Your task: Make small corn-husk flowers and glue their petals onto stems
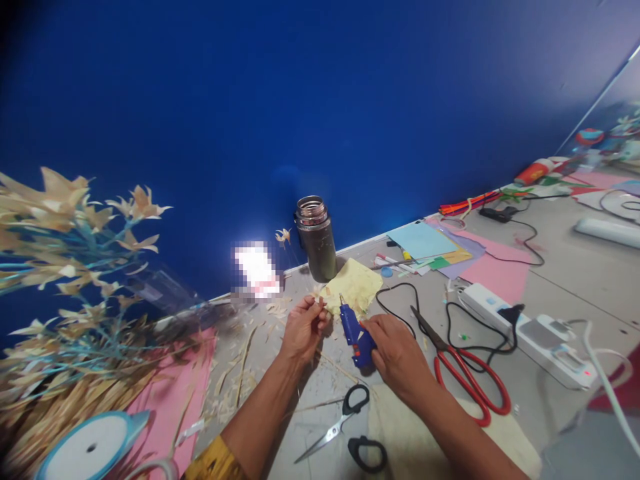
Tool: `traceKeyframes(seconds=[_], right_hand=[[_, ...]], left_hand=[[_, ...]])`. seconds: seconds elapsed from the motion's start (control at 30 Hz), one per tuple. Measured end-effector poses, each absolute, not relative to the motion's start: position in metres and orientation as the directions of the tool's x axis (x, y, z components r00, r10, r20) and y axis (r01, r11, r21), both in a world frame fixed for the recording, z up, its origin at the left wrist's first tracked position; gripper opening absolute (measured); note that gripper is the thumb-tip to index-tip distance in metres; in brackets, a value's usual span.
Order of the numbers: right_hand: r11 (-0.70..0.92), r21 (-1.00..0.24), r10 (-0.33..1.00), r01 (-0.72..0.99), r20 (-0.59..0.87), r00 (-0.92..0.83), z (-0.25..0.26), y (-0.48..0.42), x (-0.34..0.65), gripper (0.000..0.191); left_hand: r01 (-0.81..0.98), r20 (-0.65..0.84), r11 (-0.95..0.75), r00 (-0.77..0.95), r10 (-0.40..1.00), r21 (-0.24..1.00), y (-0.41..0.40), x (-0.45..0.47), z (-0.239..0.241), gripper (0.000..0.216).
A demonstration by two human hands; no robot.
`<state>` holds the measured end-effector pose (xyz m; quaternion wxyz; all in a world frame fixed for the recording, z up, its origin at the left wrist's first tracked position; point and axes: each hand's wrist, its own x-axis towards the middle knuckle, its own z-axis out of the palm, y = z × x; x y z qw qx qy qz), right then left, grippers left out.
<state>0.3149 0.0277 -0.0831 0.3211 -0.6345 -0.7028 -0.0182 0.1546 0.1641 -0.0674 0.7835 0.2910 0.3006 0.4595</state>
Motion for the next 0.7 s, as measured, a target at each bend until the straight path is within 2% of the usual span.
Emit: traceKeyframes(seconds=[0.2, 0.47, 0.6, 0.7], right_hand=[[0.236, -0.346, 0.889, 0.908, 0.454, -0.058, -0.082, 0.029, 0.311, 0.045], [0.048, -0.297, 0.932, 0.954, 0.357, 0.064, -0.085, 0.027, 0.323, 0.045], [0.054, -0.301, 0.954, 0.952, 0.298, 0.041, -0.084, 0.025, 0.324, 0.053], [0.086, -0.268, 0.947, 0.96, 0.321, 0.005, -0.079, 0.022, 0.323, 0.062]], left_hand=[[-0.541, -0.215, 0.414, 0.393, 0.894, 0.732, 0.163, 0.155, -0.067, 0.047], [-0.555, -0.198, 0.411, 0.403, 0.893, 0.723, 0.163, 0.155, -0.066, 0.047], [-0.543, -0.196, 0.414, 0.414, 0.889, 0.731, 0.16, 0.157, -0.066, 0.047], [-0.529, -0.192, 0.408, 0.417, 0.889, 0.744, 0.158, 0.158, -0.065, 0.044]])
